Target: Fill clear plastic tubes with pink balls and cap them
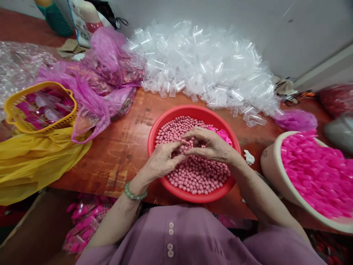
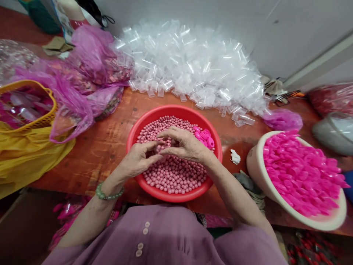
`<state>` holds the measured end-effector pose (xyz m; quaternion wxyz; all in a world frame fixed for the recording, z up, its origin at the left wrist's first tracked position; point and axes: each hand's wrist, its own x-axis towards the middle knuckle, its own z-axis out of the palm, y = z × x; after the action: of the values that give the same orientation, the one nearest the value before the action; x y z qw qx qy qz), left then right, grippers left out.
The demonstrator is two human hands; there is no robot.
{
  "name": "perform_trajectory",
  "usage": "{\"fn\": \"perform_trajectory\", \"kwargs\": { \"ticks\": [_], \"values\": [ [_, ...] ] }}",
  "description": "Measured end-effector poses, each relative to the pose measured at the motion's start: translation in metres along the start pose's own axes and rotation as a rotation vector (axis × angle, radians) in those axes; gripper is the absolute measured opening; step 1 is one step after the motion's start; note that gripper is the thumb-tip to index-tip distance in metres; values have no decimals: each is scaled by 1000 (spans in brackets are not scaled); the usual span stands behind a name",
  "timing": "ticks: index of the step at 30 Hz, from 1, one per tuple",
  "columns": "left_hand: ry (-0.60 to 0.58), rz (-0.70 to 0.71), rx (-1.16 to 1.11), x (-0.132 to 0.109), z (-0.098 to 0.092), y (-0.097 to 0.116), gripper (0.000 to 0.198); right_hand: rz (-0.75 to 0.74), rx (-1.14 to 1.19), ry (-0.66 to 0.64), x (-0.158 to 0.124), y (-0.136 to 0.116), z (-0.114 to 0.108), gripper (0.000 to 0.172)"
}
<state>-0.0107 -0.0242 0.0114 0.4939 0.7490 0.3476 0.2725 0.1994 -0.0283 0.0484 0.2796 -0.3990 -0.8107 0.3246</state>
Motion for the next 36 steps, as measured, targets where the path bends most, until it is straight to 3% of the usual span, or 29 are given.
{"fn": "perform_trajectory", "kwargs": {
  "ticks": [6, 12, 18, 21, 26, 29, 32, 36],
  "values": [
    [15, -10, -46, 0, -2, -2, 14, -49, 45, -59, 8, 0, 4, 23],
    [40, -59, -191, 1, -5, -7, 12, 77, 96, 65, -1, 1, 5, 28],
    [38, -132, -578, 3, -4, -3, 21, 159, -117, 30, -23, 9, -18, 25],
    [24, -137, -772, 1, -2, 4, 21, 237, -378, 63, -32, 17, -32, 24],
    [4, -101, -746, 3, -1, 10, 18, 554, -894, -222, -37, 30, -35, 19],
    [48, -94, -712, 7, -2, 11, 18, 628, -983, -282, -36, 31, -29, 19],
    [-25, -147, -762, 9, -2, 9, 23, 665, -1031, -313, -34, 27, -24, 22],
    [-34, -189, -770, 8, -2, 4, 22, 617, -1002, -328, -35, 23, -22, 18]
  ]
}}
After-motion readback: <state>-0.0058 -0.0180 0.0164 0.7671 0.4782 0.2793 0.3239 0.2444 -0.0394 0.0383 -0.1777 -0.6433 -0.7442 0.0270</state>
